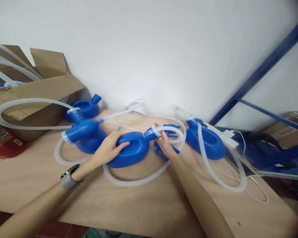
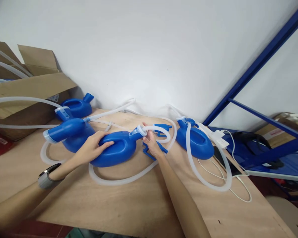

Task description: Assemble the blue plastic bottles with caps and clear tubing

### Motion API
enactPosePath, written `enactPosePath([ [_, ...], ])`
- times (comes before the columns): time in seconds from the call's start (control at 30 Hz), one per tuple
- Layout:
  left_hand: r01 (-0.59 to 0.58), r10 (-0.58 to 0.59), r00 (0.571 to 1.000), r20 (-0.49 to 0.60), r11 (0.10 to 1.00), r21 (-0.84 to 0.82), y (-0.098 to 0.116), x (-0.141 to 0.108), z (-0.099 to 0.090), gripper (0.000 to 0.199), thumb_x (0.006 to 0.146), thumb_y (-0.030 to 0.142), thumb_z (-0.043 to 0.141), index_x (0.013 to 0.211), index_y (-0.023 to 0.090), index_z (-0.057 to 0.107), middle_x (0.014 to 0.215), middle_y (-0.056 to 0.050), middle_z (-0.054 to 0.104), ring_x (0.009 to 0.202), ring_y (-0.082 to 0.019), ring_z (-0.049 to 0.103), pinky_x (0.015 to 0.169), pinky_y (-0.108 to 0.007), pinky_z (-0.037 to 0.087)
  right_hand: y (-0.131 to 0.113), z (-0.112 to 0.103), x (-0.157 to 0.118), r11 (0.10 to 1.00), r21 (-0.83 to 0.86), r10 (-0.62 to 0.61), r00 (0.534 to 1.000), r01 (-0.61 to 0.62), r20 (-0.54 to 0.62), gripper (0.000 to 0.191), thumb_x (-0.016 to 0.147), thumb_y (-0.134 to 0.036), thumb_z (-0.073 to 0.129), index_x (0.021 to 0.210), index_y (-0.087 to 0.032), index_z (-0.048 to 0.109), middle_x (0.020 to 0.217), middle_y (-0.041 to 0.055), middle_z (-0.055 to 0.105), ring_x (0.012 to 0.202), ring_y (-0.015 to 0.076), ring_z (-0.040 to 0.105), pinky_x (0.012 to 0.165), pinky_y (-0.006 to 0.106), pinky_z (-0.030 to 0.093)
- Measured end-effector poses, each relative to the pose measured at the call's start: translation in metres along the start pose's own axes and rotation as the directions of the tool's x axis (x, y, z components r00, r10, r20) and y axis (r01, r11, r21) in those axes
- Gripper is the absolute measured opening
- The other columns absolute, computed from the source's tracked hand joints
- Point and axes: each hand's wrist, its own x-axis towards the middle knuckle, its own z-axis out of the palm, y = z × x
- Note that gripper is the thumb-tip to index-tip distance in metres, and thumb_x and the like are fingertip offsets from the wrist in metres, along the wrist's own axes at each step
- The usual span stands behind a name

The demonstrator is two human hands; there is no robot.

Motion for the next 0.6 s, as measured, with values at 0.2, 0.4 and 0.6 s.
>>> enactPosePath([
  [0.2,0.094,-0.148,0.973,-0.175,0.954,-0.284,0.03,0.023,-0.04,0.055,0.097,0.063,0.062,0.13,0.019,0.07,0.136,-0.01,0.073,0.126,-0.033,0.066,0.113,-0.048,0.05,-0.029,-0.011,0.005,0.952,-0.303,0.061,0.958,0.028,0.28,0.079,0.08,-0.058,0.086,0.15,-0.032,0.059,0.144,0.0107,0.069,0.131,0.0298,0.067,0.112,0.049,0.055],
  [0.4,0.06,-0.114,0.974,-0.194,0.962,-0.265,0.029,0.042,-0.02,0.053,0.095,0.059,0.064,0.128,0.018,0.071,0.132,-0.012,0.075,0.122,-0.033,0.068,0.11,-0.049,0.051,-0.032,0.017,-0.011,0.774,-0.583,0.139,0.832,0.247,0.537,0.062,0.071,-0.054,0.094,0.126,-0.031,0.079,0.139,0.0055,0.074,0.134,0.0336,0.065,0.12,0.049,0.048],
  [0.6,0.064,-0.096,0.98,-0.174,0.982,-0.178,0.009,0.036,0.031,0.046,0.093,0.054,0.065,0.119,0.016,0.075,0.118,-0.012,0.079,0.108,-0.032,0.073,0.103,-0.047,0.054,-0.033,0.01,-0.014,0.453,-0.873,0.505,0.756,0.179,0.417,0.076,0.081,-0.053,0.086,0.148,-0.024,0.066,0.171,0.0108,0.043,0.164,0.0419,0.025,0.136,0.052,0.013],
])
